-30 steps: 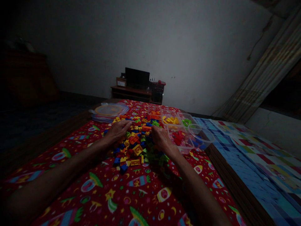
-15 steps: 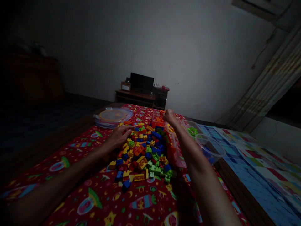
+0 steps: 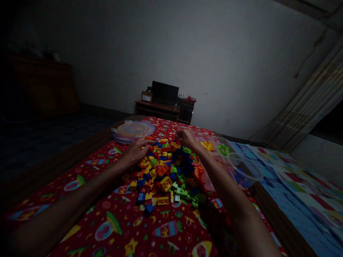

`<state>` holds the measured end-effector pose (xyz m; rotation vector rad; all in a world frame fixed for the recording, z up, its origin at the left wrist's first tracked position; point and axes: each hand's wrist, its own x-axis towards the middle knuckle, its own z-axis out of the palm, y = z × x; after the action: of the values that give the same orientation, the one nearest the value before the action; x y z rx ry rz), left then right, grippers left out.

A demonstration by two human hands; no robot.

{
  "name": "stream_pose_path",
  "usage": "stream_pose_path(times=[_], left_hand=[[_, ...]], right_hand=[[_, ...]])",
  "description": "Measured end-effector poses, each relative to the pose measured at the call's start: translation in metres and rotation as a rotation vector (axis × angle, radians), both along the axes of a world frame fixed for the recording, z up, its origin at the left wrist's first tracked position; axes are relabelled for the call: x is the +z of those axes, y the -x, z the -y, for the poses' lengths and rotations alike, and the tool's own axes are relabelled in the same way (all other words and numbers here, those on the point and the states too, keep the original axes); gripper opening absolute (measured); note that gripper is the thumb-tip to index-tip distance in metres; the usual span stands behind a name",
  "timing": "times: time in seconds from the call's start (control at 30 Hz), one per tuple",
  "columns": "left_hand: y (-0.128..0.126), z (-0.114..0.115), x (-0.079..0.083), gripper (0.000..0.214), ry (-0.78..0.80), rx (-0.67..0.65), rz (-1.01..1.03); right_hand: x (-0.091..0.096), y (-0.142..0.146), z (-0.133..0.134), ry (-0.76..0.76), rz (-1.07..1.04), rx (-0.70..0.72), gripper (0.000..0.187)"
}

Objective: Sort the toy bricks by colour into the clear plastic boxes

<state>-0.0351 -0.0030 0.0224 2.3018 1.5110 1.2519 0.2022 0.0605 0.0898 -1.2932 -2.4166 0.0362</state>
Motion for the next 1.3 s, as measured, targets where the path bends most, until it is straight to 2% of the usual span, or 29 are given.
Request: stream_pose_path(times=[0.17, 0.3, 0.37, 0.47, 0.6, 0.67, 0.73, 0.87, 0.97, 1.17, 1.3], left_hand=[[0.001, -0.009, -0.013, 0.038, -0.018, -0.016, -0.059], [-0.002, -0.011, -0.021, 0.041, 0.005, -0.096, -0.136], [-0.005, -0.009, -0.021, 0.041, 0.025, -0.128, -0.172], [-0.01, -0.002, -0.016, 0.04, 0.034, -0.153, -0.202], [-0.013, 0.007, -0.007, 0.039, 0.043, -0.182, -0.216], [-0.014, 0.009, -0.004, 0.039, 0.041, -0.18, -0.205], [-0.014, 0.011, -0.002, 0.039, 0.044, -0.169, -0.195], [-0.017, 0.014, 0.002, 0.039, 0.06, -0.151, -0.201], [-0.02, 0.016, 0.005, 0.04, 0.063, -0.161, -0.199], [-0.023, 0.015, 0.005, 0.037, 0.058, -0.221, -0.187], [-0.027, 0.014, 0.004, 0.035, 0.034, -0.258, -0.192]], right_hand=[[-0.019, 0.007, 0.034, 0.01, 0.077, 0.205, 0.026], [-0.03, 0.006, 0.05, 0.075, 0.153, 0.313, 0.03], [-0.032, 0.002, 0.055, 0.11, 0.115, 0.295, 0.033], [-0.031, -0.01, 0.063, 0.172, -0.067, 0.253, 0.037], [-0.025, -0.031, 0.076, 0.098, -0.338, 0.153, 0.032], [-0.024, -0.04, 0.083, 0.072, -0.316, 0.072, 0.031], [-0.026, -0.044, 0.091, 0.084, -0.197, 0.011, 0.035], [-0.04, -0.039, 0.097, 0.01, 0.018, -0.05, 0.039], [-0.045, -0.034, 0.096, -0.057, -0.002, -0.092, 0.032], [-0.024, -0.048, 0.095, -0.057, -0.438, -0.065, 0.023], [-0.012, -0.071, 0.096, -0.12, -0.517, -0.135, 0.018]])
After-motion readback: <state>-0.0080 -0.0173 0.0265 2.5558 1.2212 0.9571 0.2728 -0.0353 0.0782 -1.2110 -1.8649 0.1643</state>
